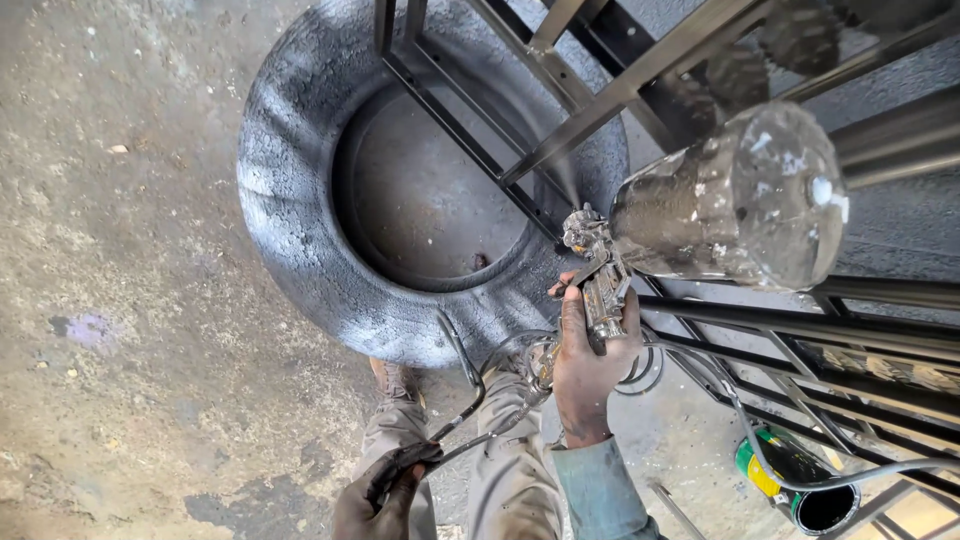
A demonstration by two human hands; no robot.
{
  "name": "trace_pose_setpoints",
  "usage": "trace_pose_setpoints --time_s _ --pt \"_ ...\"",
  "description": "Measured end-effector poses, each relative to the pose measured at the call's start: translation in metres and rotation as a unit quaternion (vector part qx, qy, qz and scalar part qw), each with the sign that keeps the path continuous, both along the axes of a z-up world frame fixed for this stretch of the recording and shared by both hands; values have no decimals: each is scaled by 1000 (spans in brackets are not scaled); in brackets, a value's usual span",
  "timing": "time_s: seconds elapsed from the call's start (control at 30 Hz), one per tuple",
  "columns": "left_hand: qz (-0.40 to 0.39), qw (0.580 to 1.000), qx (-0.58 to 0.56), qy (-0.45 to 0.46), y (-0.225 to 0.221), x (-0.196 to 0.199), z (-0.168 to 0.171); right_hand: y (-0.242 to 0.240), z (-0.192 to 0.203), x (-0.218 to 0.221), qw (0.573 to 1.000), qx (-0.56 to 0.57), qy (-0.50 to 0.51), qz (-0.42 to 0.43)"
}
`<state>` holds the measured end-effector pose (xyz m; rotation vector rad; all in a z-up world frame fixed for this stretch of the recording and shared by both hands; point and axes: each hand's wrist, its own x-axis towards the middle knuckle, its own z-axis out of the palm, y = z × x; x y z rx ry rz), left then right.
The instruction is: Spray painting metal frames and repositioning them for full coverage
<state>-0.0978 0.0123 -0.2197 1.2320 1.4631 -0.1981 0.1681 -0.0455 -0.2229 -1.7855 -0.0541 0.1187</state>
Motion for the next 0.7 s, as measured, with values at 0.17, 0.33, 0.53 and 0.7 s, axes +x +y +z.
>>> trace_pose_setpoints --time_s 0.17,0.33,0.53,0.7 --pt "-49 995 -2 -83 -9 -25 -21 -3 -30 -20 999 -25 20 -8" --pt "-34 985 73 -153 -29 -28 -31 -1 -62 -31 988 -85 115 -59" --pt "-131 989 56 -28 -27 -39 -57 -7 -126 -34 998 -41 56 3" --pt "-110 994 -12 -14 -1 -15 -33 -18 -100 -29 995 -44 79 -28"
